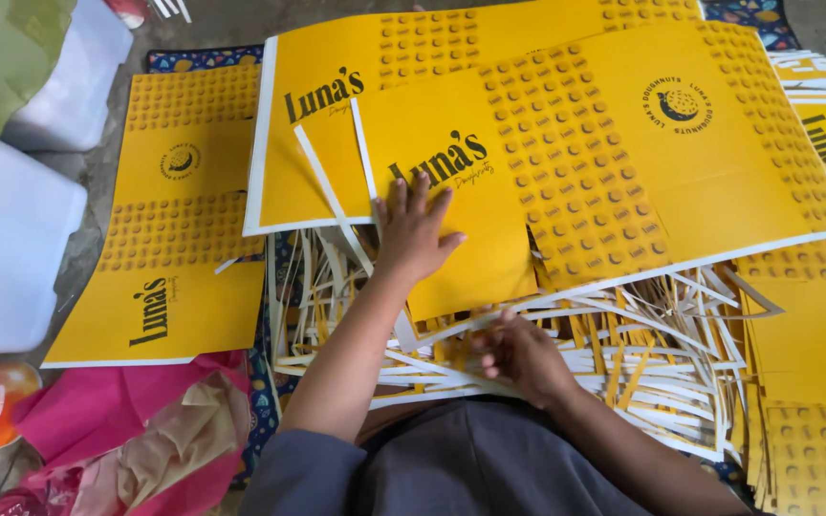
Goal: Peeling off waste paper strips from the edges of printed yellow paper bags
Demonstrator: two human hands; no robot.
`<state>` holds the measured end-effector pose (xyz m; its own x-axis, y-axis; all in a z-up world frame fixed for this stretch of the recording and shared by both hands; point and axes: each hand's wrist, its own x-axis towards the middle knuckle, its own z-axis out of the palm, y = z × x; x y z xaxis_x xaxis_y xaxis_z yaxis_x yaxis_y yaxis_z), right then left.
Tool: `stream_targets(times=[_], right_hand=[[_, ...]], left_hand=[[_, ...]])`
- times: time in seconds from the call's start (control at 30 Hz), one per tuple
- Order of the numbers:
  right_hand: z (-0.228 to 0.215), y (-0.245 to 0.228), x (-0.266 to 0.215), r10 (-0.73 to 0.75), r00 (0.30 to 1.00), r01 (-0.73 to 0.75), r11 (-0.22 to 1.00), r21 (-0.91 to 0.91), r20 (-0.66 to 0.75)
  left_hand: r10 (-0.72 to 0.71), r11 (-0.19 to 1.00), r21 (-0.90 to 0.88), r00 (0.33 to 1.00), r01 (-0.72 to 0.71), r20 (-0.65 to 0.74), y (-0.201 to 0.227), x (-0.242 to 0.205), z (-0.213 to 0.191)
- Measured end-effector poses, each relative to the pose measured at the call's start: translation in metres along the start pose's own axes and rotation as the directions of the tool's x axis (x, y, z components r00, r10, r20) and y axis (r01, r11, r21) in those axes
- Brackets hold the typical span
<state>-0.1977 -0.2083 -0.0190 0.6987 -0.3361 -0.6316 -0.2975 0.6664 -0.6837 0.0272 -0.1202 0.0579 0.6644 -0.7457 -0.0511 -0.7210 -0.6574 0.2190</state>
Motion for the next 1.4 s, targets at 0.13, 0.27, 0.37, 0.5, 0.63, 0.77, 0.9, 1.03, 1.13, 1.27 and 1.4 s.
stream_targets(times=[0.13,0.27,0.37,0.5,0.63,0.77,0.9,1.03,1.13,1.27,1.4], right_hand=[[-0.041,-0.007,0.021,-0.072,0.996,0.081,0.980,0.182,-0.054],[-0.090,-0.012,0.041,-0.186,0.970,0.224,0.936,0.271,-0.158],[-0.110,-0.025,0.038,-0.233,0.954,0.274,0.933,0.232,-0.188],[-0.109,-0.027,0.043,-0.272,0.942,0.310,0.928,0.205,-0.194],[-0.082,-0.026,0.037,-0.285,0.940,0.313,0.940,0.140,-0.190],[-0.063,-0.021,0.030,-0.301,0.936,0.317,0.946,0.066,-0.185],[-0.055,-0.017,0.021,-0.322,0.928,0.322,0.946,-0.035,-0.187],[-0.047,-0.008,0.002,-0.250,0.961,0.232,0.961,-0.149,-0.121],[-0.048,-0.005,0.004,-0.206,0.967,0.191,0.975,-0.110,-0.148],[-0.037,-0.026,-0.001,-0.122,0.969,0.161,0.972,0.172,-0.217],[-0.063,-0.028,0.016,-0.165,0.955,0.217,0.955,0.204,-0.247]], left_hand=[[0.037,0.999,-0.003,0.999,-0.037,0.003,-0.020,0.002,-0.002],[0.016,1.000,-0.015,1.000,-0.016,0.007,-0.041,-0.001,-0.002],[-0.013,0.999,-0.030,1.000,0.014,0.028,-0.055,0.002,-0.007],[-0.038,0.997,-0.065,0.999,0.041,0.037,-0.065,0.009,0.002],[-0.027,1.000,-0.012,1.000,0.028,0.015,-0.028,0.000,-0.018],[0.076,0.997,-0.026,0.996,-0.074,0.045,0.015,0.011,-0.013],[0.121,0.992,-0.048,0.989,-0.117,0.087,0.052,0.021,-0.011],[0.086,0.995,-0.053,0.992,-0.082,0.091,0.061,0.033,-0.014],[0.084,0.996,-0.032,0.994,-0.082,0.065,0.051,0.044,-0.009],[0.109,0.994,-0.015,0.993,-0.108,0.043,0.033,0.052,-0.004],[0.128,0.991,-0.041,0.991,-0.127,0.026,0.012,0.055,-0.004]])
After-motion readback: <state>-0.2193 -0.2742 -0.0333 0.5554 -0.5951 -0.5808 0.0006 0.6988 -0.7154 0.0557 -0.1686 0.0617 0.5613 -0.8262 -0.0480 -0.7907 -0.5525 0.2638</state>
